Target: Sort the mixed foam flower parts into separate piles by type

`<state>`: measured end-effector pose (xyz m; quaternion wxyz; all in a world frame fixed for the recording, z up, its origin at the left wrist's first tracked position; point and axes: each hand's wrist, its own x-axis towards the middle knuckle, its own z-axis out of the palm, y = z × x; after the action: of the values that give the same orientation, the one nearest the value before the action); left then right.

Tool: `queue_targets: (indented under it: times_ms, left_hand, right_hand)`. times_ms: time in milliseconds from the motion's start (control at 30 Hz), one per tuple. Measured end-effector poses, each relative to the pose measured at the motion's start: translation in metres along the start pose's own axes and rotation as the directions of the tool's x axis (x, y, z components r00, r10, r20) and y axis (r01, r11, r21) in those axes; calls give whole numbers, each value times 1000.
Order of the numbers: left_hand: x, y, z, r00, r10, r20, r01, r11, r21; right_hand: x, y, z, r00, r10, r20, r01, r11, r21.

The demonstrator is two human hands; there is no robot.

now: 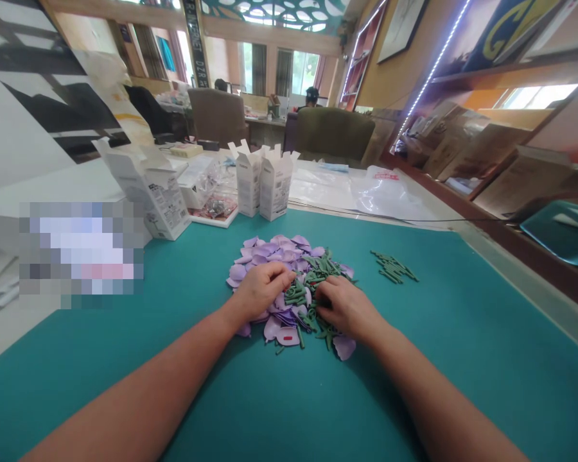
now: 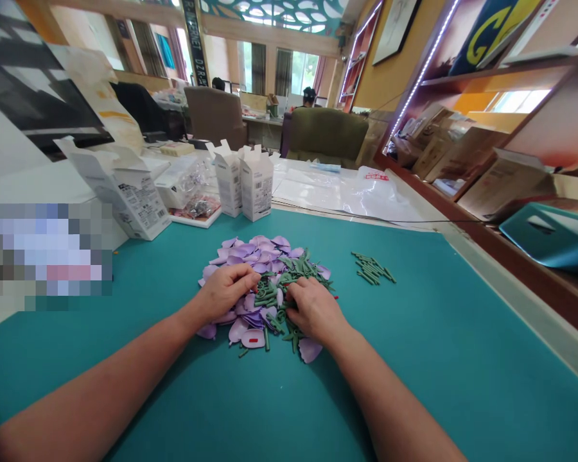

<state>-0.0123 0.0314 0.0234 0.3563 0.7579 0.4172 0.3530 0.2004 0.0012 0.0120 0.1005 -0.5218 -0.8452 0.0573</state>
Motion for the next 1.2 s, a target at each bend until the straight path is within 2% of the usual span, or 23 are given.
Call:
queue_targets:
  times_ms: [567, 667, 767, 833, 867, 967, 1000, 1033, 1100, 1200]
  left_hand:
    - [0, 4, 0, 1000, 0, 18, -1, 998, 57]
    - [0, 3, 0, 1000, -3, 12, 2, 998, 67]
    - [0, 2, -1, 1000, -13, 10, 12, 997, 71]
    - [0, 2, -2, 1000, -15, 8, 15, 998, 67]
    - [0, 2, -2, 1000, -15, 7, 15, 998, 65]
    - [0, 2, -1, 1000, -13, 11, 12, 999, 51]
    - [0, 3, -1, 1000, -12, 13, 11, 999, 45]
    - [0, 3, 0, 1000, -11, 15, 10, 999, 40]
    - [0, 2, 0, 1000, -13, 15, 12, 999, 38]
    - [0, 1, 0, 1000, -20, 16, 19, 999, 42]
  right_hand:
    - [4, -3, 2, 988, -157, 6, 157, 986, -51]
    - [4, -3, -2, 990, -134, -53, 138, 987, 82]
    - [1, 13, -12, 982, 47, -184, 13, 950, 313]
    - [-3, 37, -17, 932, 229, -282, -97, 906, 413]
    - [-6, 52, -19, 888, 317, -335, -156, 890, 427]
    - [-17, 103, -16, 734, 506, -453, -382, 859, 340]
    - [-21, 118, -14, 702, 538, -467, -441, 843, 308]
    - [-25, 131, -11, 683, 551, -479, -477, 833, 280]
    - [-29, 150, -4, 675, 546, -496, -503, 832, 232]
    - [-31, 156, -1, 675, 508, -535, -505, 847, 167]
